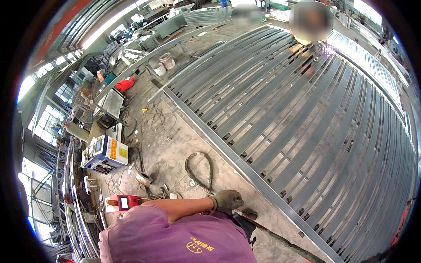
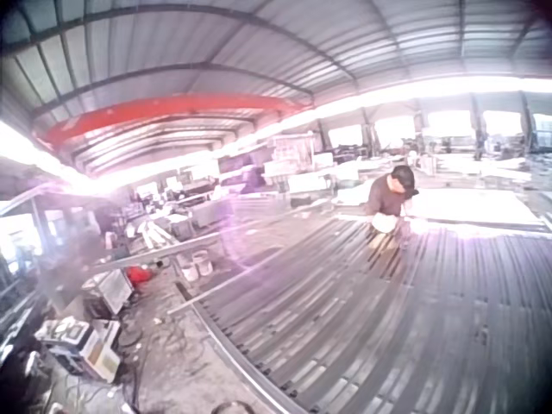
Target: The person welds metal bars onto a large metal frame using a handheld welding gun. They move along the frame, positioning and welding multiple bars in sequence while another worker assists nearby.
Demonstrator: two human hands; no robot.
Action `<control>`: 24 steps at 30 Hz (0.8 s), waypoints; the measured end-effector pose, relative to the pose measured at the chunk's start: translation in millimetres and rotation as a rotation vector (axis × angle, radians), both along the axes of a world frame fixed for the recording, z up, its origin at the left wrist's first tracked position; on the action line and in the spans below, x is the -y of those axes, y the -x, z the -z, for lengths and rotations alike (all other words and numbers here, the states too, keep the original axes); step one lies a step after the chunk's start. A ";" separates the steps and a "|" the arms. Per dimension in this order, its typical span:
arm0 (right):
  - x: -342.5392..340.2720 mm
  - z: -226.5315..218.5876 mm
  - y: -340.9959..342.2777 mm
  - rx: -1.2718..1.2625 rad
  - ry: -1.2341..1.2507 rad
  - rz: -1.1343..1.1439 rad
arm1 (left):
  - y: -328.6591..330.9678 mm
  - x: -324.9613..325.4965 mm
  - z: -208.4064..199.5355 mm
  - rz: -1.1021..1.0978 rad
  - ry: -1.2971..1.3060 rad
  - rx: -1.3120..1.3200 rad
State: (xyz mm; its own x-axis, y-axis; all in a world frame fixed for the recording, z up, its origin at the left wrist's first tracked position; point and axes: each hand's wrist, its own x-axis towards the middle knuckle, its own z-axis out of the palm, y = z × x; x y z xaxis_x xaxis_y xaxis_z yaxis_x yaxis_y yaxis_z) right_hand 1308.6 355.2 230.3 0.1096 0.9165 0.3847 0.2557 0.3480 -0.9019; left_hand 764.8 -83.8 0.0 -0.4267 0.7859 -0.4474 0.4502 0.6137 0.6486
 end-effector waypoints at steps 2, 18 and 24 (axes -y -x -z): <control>-7.8 43.6 20.2 0.055 0.150 -0.175 | 2.0 10.2 -1.3 -0.021 0.026 0.011; 162.7 88.7 311.2 0.055 0.729 -0.728 | -46.7 -40.6 1.0 0.399 -0.053 0.341; 159.5 35.8 342.7 -0.373 0.645 -0.589 | -99.1 -103.4 4.1 0.654 -0.281 0.407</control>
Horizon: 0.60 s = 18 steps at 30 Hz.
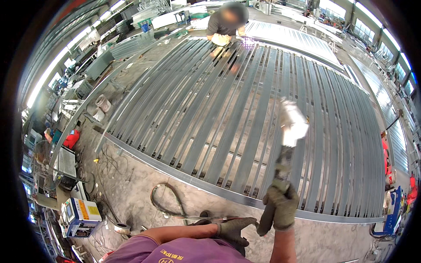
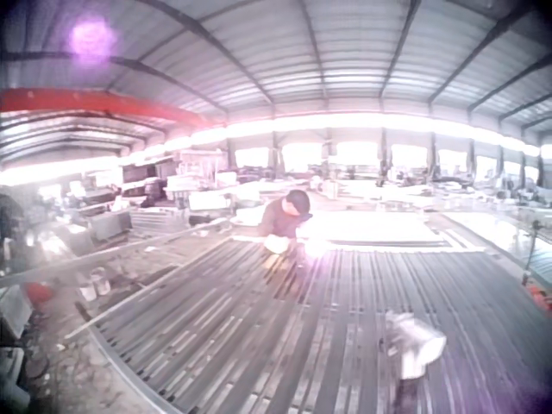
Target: The person welds metal bars onto a large metal frame using a handheld welding gun. They move along the frame, positioning and welding multiple bars in sequence while another worker assists nearby.
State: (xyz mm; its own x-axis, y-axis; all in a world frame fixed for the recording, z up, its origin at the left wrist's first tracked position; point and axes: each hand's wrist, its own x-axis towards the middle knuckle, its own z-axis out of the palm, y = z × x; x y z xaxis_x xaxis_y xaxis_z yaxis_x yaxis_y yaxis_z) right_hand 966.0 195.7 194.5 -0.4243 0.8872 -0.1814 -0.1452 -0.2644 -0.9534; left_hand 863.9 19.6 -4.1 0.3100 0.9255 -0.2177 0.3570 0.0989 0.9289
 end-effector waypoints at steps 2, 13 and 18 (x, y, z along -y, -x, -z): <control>-5.8 -20.1 3.1 -0.157 -0.004 0.074 | 2.4 -2.1 2.8 0.031 -0.005 -0.018; -17.9 -124.1 -41.0 -0.914 0.059 -0.034 | 43.6 45.2 117.7 -0.393 0.107 0.002; 32.7 -87.8 -21.8 -0.282 -0.404 0.082 | 105.5 122.7 149.4 -1.081 0.069 -0.098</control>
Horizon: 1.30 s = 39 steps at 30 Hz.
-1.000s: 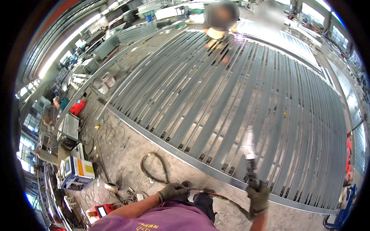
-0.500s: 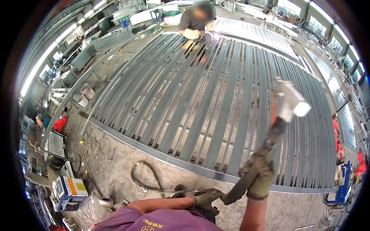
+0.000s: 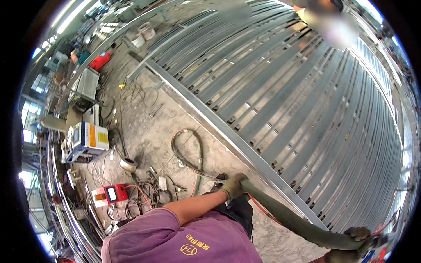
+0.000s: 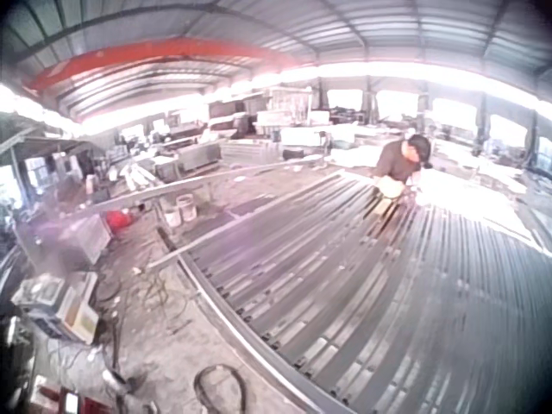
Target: The person welds metal bars onto a large metal frame using a handheld welding gun. They move along the frame, positioning and welding multiple bars in sequence while another worker assists nearby.
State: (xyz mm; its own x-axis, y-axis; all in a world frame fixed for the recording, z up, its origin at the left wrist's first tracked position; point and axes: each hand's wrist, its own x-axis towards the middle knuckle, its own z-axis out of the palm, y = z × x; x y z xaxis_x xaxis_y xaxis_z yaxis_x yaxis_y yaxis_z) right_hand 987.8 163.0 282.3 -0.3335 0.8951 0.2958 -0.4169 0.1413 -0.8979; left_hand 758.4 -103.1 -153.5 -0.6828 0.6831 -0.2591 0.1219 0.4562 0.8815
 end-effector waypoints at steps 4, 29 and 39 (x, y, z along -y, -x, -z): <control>60.9 64.6 25.5 -0.081 0.338 -0.202 | 101.3 100.8 -6.4 -0.614 -0.295 0.081; -3.3 137.3 -430.1 0.224 -0.039 0.841 | -146.0 -66.1 -453.4 -0.064 -0.903 -0.833; 12.0 45.0 -517.0 0.498 -0.163 1.133 | -343.0 -141.9 -527.3 0.798 -0.631 -0.292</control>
